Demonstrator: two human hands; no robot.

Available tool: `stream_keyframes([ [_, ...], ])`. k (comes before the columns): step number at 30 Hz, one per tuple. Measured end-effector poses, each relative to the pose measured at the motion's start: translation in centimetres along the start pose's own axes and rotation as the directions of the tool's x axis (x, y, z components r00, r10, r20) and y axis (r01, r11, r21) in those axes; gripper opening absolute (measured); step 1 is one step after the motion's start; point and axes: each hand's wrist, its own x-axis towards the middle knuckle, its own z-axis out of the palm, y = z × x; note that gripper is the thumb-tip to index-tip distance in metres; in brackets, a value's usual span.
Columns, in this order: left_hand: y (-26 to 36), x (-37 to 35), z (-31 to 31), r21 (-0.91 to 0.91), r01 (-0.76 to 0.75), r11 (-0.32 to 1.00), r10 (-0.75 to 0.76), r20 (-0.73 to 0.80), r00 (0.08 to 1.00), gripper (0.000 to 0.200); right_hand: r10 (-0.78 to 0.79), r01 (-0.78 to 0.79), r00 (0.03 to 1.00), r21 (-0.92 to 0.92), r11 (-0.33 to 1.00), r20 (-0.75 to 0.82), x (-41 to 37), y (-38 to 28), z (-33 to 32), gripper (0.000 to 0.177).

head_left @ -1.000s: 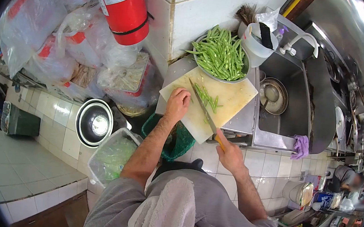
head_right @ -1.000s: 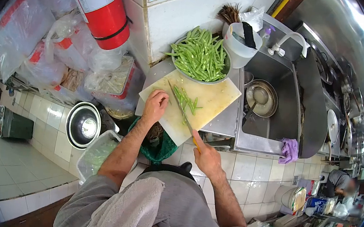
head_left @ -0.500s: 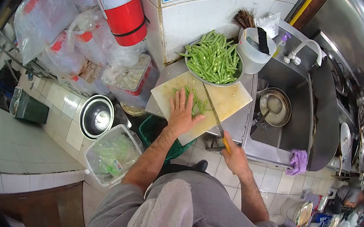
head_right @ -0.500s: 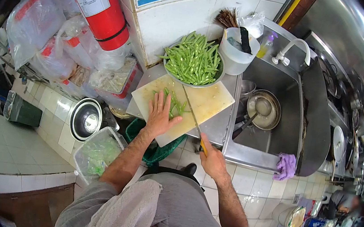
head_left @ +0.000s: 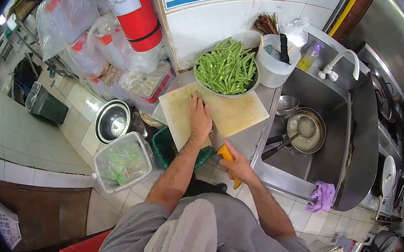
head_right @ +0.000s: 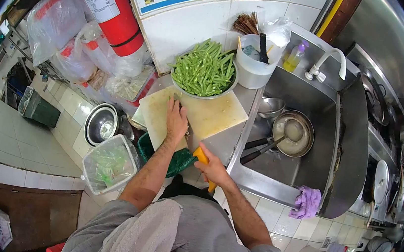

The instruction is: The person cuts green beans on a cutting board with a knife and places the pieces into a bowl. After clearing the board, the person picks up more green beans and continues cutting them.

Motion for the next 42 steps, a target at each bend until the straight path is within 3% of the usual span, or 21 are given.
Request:
stream_keyframes([
  [7,0.0,-0.3,-1.5,-0.145,0.077,0.986,-0.097,-0.139,0.985,0.033,-0.051,0.055,0.992,-0.025,0.998,0.116,1.2,-0.9,0.7,0.078],
  [9,0.5,-0.2,-2.0,-0.169,0.069,0.983,-0.104,-0.212,0.972,0.032,-0.016,0.032,0.997,-0.209,0.977,0.078,0.1,-2.5,0.9,0.078],
  [13,5.1,2.2,-4.7,-0.326,-0.042,0.944,-0.067,-0.315,0.947,0.032,-0.032,0.042,0.999,-0.298,0.954,0.039,-2.2,-7.2,1.2,0.077],
  [16,8.1,5.7,-4.4,-0.414,-0.173,0.894,0.016,-0.357,0.934,0.032,-0.147,0.108,0.987,-0.419,0.901,-0.062,-2.6,-10.3,0.5,0.075],
  [19,10.5,9.1,-2.5,-0.489,-0.186,0.852,0.021,-0.323,0.946,0.032,-0.294,0.169,0.936,-0.483,0.859,-0.195,-2.0,-12.2,-1.0,0.072],
  [24,12.5,12.5,1.0,-0.539,-0.188,0.821,0.048,-0.262,0.964,0.032,-0.259,0.068,0.912,-0.505,0.861,-0.319,-0.4,-14.6,-2.8,0.072],
  [26,12.0,13.4,2.8,-0.399,-0.229,0.888,0.143,-0.234,0.962,0.032,-0.251,0.036,0.899,-0.51,0.859,-0.36,0.4,-14.2,-3.4,0.072],
  [28,12.1,13.4,3.2,-0.409,-0.231,0.883,0.166,-0.189,0.968,0.032,-0.325,0.065,0.864,-0.554,0.83,-0.385,1.2,-13.5,-4.0,0.071],
  [30,12.0,13.3,3.5,-0.317,-0.211,0.925,0.218,-0.012,0.976,0.032,-0.295,0.005,0.856,-0.565,0.825,-0.423,1.3,-13.3,-4.4,0.07],
  [31,12.0,13.5,3.6,-0.278,-0.268,0.922,0.257,-0.079,0.963,0.032,-0.269,-0.049,0.849,-0.575,0.817,-0.455,1.3,-13.3,-4.6,0.07],
  [34,12.7,14.5,1.9,-0.288,-0.318,0.903,0.319,-0.044,0.947,0.028,-0.294,-0.072,0.835,-0.623,0.779,-0.464,1.4,-12.8,-5.3,0.071],
  [35,12.5,15.7,1.9,-0.251,-0.368,0.895,0.343,-0.14,0.929,0.024,-0.294,-0.075,0.833,-0.622,0.779,-0.468,1.3,-12.8,-5.2,0.071],
  [36,12.8,16.9,1.0,-0.254,-0.371,0.893,0.346,-0.14,0.928,0.024,-0.324,-0.057,0.814,-0.622,0.781,-0.482,1.1,-13.0,-5.1,0.069],
  [38,13.8,19.2,-1.5,0.024,-0.198,0.98,0.194,0.124,0.973,0.02,-0.355,-0.039,0.791,-0.62,0.783,-0.499,0.9,-12.9,-5.1,0.068],
  [39,13.1,20.7,-1.2,0.023,-0.203,0.979,0.198,0.124,0.972,0.02,-0.382,-0.037,0.781,-0.648,0.76,-0.494,0.9,-12.9,-5.1,0.068],
  [41,11.3,23.5,0.6,0.267,-0.191,0.945,0.119,0.262,0.958,0.021,-0.413,-0.036,0.767,-0.676,0.736,-0.491,0.7,-12.5,-5.2,0.068],
  [42,11.1,24.4,1.0,0.263,-0.196,0.945,0.127,0.26,0.957,0.021,-0.44,0.0,0.755,-0.67,0.742,-0.487,0.7,-12.1,-5.2,0.069],
])
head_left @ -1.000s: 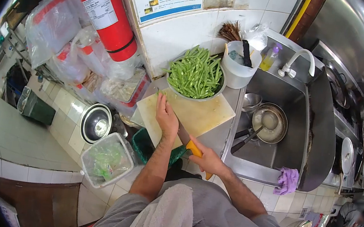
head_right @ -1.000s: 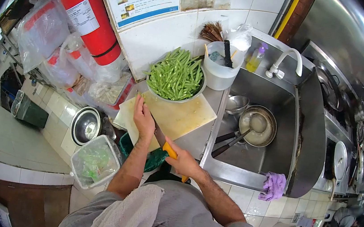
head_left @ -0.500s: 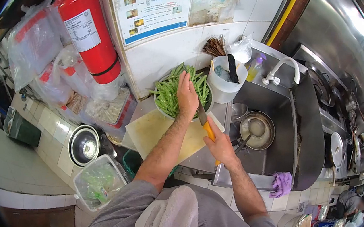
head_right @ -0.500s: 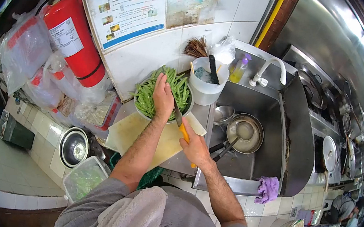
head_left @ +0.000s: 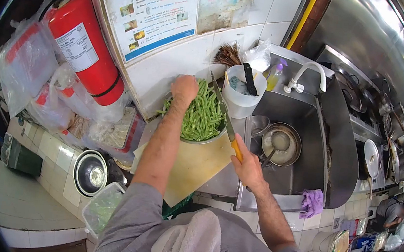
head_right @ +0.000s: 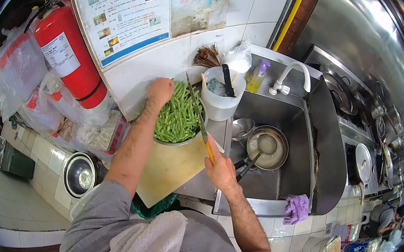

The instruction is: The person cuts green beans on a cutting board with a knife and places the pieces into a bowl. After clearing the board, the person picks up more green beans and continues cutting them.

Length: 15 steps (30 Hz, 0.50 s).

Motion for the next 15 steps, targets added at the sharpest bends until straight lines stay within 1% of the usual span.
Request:
stream_keyframes([
  [2,-0.3,1.5,0.7,0.122,-0.021,0.992,0.001,0.166,0.986,0.032,-0.02,0.021,0.999,0.029,0.999,-0.026,-0.3,0.1,0.0,0.07],
  [3,0.2,1.8,0.6,0.12,-0.026,0.992,0.006,0.167,0.986,0.032,-0.001,0.002,1.0,0.06,0.998,-0.01,-0.5,-0.1,-0.2,0.07],
  [5,1.3,2.1,0.5,0.188,-0.034,0.982,-0.015,0.253,0.967,0.031,0.021,-0.021,1.0,0.09,0.996,0.004,-0.9,0.1,0.0,0.07],
  [6,1.5,2.5,1.0,0.184,-0.038,0.982,-0.01,0.254,0.967,0.031,-0.013,0.014,1.0,0.105,0.994,-0.008,-1.1,0.4,0.3,0.071],
  [7,1.7,2.8,1.5,0.206,-0.009,0.979,-0.047,0.27,0.962,0.03,-0.047,0.049,0.999,0.12,0.992,-0.02,-1.3,0.7,0.4,0.072],
  [8,1.9,3.1,1.9,0.228,0.018,0.974,-0.085,0.285,0.955,0.03,-0.045,0.047,0.999,0.117,0.992,-0.025,-1.6,0.8,0.4,0.072],
  [9,2.2,3.3,2.0,0.225,0.015,0.974,-0.081,0.287,0.954,0.03,-0.034,0.036,0.999,0.125,0.992,-0.018,-1.9,0.8,0.4,0.072],
  [11,2.5,3.7,2.1,0.199,0.085,0.976,-0.145,0.306,0.941,0.028,-0.019,0.02,1.0,0.135,0.991,-0.013,-2.3,1.0,0.5,0.071],
  [15,2.6,4.3,2.7,0.186,0.068,0.98,-0.129,0.34,0.931,0.026,-0.021,0.025,0.999,0.149,0.989,-0.026,-3.0,1.3,0.6,0.072],
])
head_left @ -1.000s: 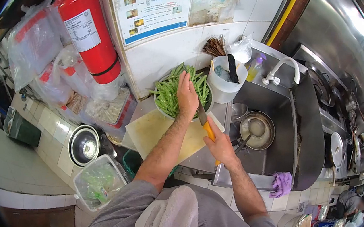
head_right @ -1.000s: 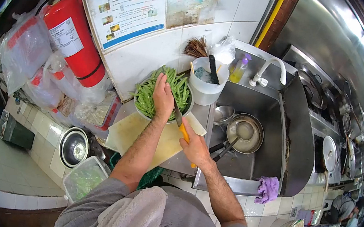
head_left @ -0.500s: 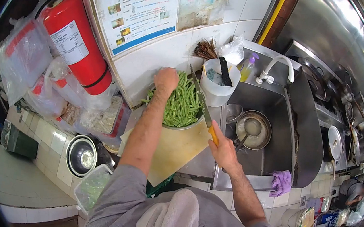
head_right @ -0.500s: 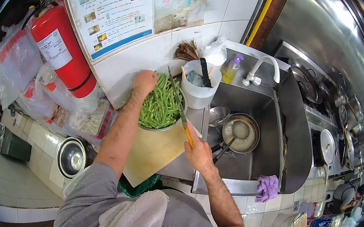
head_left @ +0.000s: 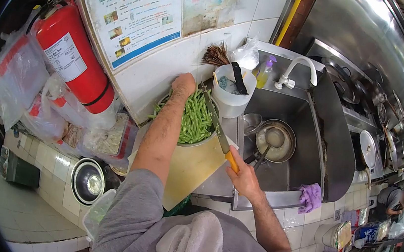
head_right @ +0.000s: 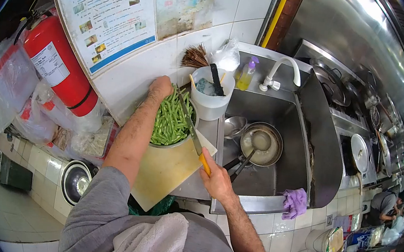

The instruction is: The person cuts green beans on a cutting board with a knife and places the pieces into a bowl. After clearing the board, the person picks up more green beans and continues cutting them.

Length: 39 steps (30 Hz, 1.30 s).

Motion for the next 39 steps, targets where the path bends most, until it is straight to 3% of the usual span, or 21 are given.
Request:
stream_keyframes([
  [5,-1.5,2.6,1.8,-0.074,-0.106,0.992,0.1,-0.086,0.991,0.027,0.024,-0.025,1.0,0.028,0.999,0.013,-0.3,-0.2,-0.2,0.072],
  [12,-1.9,1.1,-3.4,-0.099,-0.292,0.951,0.27,-0.189,0.944,0.028,0.064,-0.067,0.996,0.058,0.996,0.06,-0.2,-0.1,0.0,0.071],
  [17,-2.1,-0.5,-7.1,-0.303,-0.436,0.847,0.319,-0.368,0.874,0.027,0.081,-0.086,0.993,0.061,0.994,0.088,0.1,0.4,0.3,0.071],
  [21,-2.1,-1.4,-9.3,-0.465,-0.497,0.732,0.27,-0.472,0.839,0.028,0.037,-0.041,0.996,0.048,0.998,0.078,0.3,0.7,0.5,0.07],
  [25,-2.1,-5.6,-12.4,-0.441,-0.521,0.731,0.188,-0.603,0.775,0.024,0.011,-0.018,0.998,0.1,0.995,0.07,0.2,0.4,0.2,0.07],
  [29,-5.2,-10.6,-14.4,-0.637,-0.561,0.529,0.055,-0.633,0.772,0.022,0.008,-0.026,0.993,0.152,0.988,0.118,-0.7,-0.5,-0.1,0.071],
  [31,-8.0,-14.0,-13.8,-0.699,-0.52,0.491,0.01,-0.592,0.806,0.019,-0.144,0.136,0.989,0.165,0.977,0.037,-1.5,0.4,0.4,0.072],
  [32,-9.9,-15.2,-12.7,-0.748,-0.429,0.507,-0.02,-0.507,0.861,0.017,-0.058,0.03,0.989,0.2,0.979,0.134,-2.0,0.4,0.1,0.072],
  [34,-13.9,-16.9,-9.0,-0.826,-0.275,0.492,-0.093,-0.363,0.927,0.017,-0.032,-0.017,0.974,0.211,0.977,0.225,-3.2,0.0,-0.2,0.072],
  [37,-17.6,-19.3,-1.3,-0.887,-0.029,0.461,-0.234,-0.153,0.96,0.019,0.014,-0.091,0.931,0.197,0.976,0.365,-4.8,0.0,-0.3,0.07],
  [39,-19.8,-18.5,4.5,-0.938,0.027,0.347,-0.289,-0.08,0.954,0.013,0.032,-0.117,0.902,0.172,0.978,0.43,-5.6,0.2,-0.2,0.07],
])
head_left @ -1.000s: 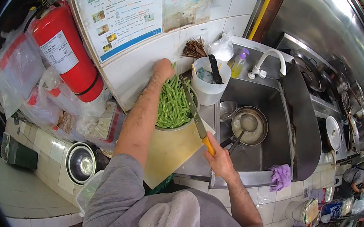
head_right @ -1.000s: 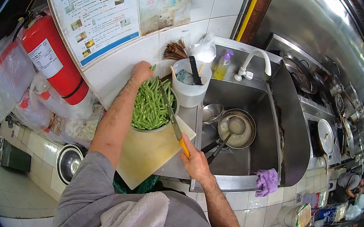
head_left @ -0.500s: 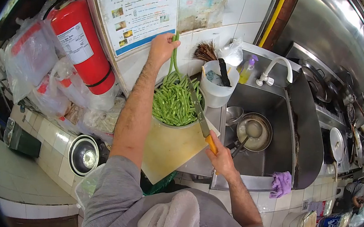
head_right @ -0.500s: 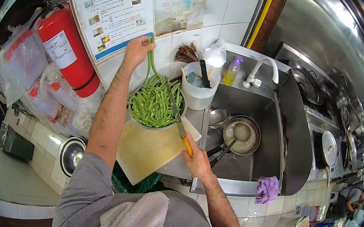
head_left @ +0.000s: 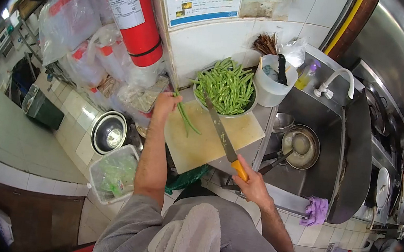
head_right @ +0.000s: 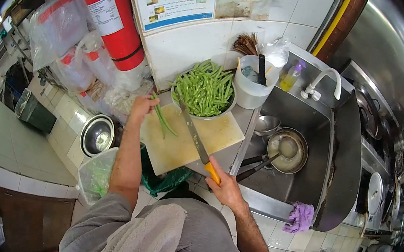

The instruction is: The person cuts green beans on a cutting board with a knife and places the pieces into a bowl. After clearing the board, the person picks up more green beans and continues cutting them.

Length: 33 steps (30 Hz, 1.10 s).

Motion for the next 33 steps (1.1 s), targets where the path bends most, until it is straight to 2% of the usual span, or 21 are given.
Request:
stream_keyframes([
  [2,-2.7,0.1,0.9,0.04,0.03,0.999,-0.029,-0.024,0.999,0.015,0.078,-0.072,0.995,-0.091,0.993,0.068,-0.4,0.2,0.4,0.068],
  [3,-3.6,0.0,1.5,0.08,0.054,0.995,-0.051,-0.04,0.998,0.018,0.077,-0.069,0.994,-0.095,0.993,0.075,-0.4,1.1,0.7,0.068],
  [4,-4.5,-0.1,2.2,0.079,0.059,0.995,-0.056,-0.044,0.997,0.018,0.003,0.004,0.998,-0.118,0.993,0.06,-0.4,2.4,1.2,0.067],
  [5,-5.3,-0.1,2.9,0.16,0.001,0.987,0.022,-0.142,0.99,0.024,-0.07,0.076,0.997,-0.141,0.987,0.045,-0.6,3.4,1.5,0.067],
  [6,-5.2,-0.7,3.4,0.245,-0.051,0.968,0.109,-0.23,0.967,0.03,-0.067,0.073,0.997,-0.14,0.987,0.049,-0.9,3.4,1.5,0.067],
  [7,-5.1,-1.4,3.3,0.246,-0.046,0.968,0.104,-0.231,0.967,0.03,-0.05,0.058,0.997,-0.159,0.986,0.053,-1.2,3.3,1.6,0.067],
  [9,-4.9,-2.8,2.7,0.443,-0.126,0.888,0.24,-0.21,0.948,0.04,-0.033,0.043,0.998,-0.173,0.984,0.06,-1.4,3.5,1.6,0.067],
  [10,-5.6,-2.9,2.4,0.448,-0.121,0.886,0.237,-0.212,0.948,0.04,-0.043,0.058,0.997,-0.221,0.974,0.07,-1.3,3.8,1.8,0.066],
  [12,-6.4,-3.6,1.4,0.581,-0.21,0.786,0.37,-0.17,0.913,0.042,-0.058,0.08,0.994,-0.26,0.962,0.092,-0.8,4.7,2.4,0.065],
  [14,-6.0,-4.3,1.0,0.606,-0.196,0.771,0.352,-0.149,0.924,0.042,-0.204,0.218,0.976,-0.301,0.928,0.078,0.0,5.8,3.1,0.065],
  [15,-5.5,-4.8,0.9,0.623,-0.19,0.759,0.334,-0.121,0.935,0.041,-0.043,0.081,0.992,-0.325,0.942,0.12,-0.1,3.8,2.7,0.064],
  [19,-5.5,-4.6,0.1,0.586,-0.159,0.795,0.274,-0.111,0.955,0.041,-0.064,0.082,0.996,-0.368,0.926,0.06,-0.1,3.2,2.7,0.064],
  [21,-6.0,-4.7,-0.1,0.723,-0.354,0.594,0.522,-0.011,0.853,0.04,-0.092,0.099,0.995,-0.335,0.937,0.038,-0.3,2.8,2.9,0.064],
  [22,-6.1,-5.2,0.0,0.717,-0.36,0.597,0.523,-0.008,0.852,0.04,-0.089,0.095,0.996,-0.34,0.936,0.032,-0.4,2.4,3.2,0.064],
  [24,-6.2,-6.9,0.7,0.752,-0.383,0.537,0.636,-0.062,0.77,0.034,-0.018,0.033,0.999,-0.327,0.944,0.05,-0.6,1.5,3.8,0.064],
  [25,-6.4,-7.6,0.8,0.746,-0.394,0.537,0.636,-0.051,0.77,0.034,-0.011,0.023,0.999,-0.327,0.945,0.038,-0.7,1.1,4.3,0.064],
  [27,-6.7,-9.0,0.5,0.576,-0.623,0.53,0.652,0.193,0.733,0.028,0.051,-0.043,0.998,-0.297,0.954,0.02,-0.9,0.5,5.4,0.065],
  [33,-7.0,-10.3,0.0,0.394,-0.705,0.59,0.626,0.327,0.708,0.015,0.067,-0.076,0.997,-0.308,0.948,-0.038,-1.2,-0.1,8.6,0.069],
])
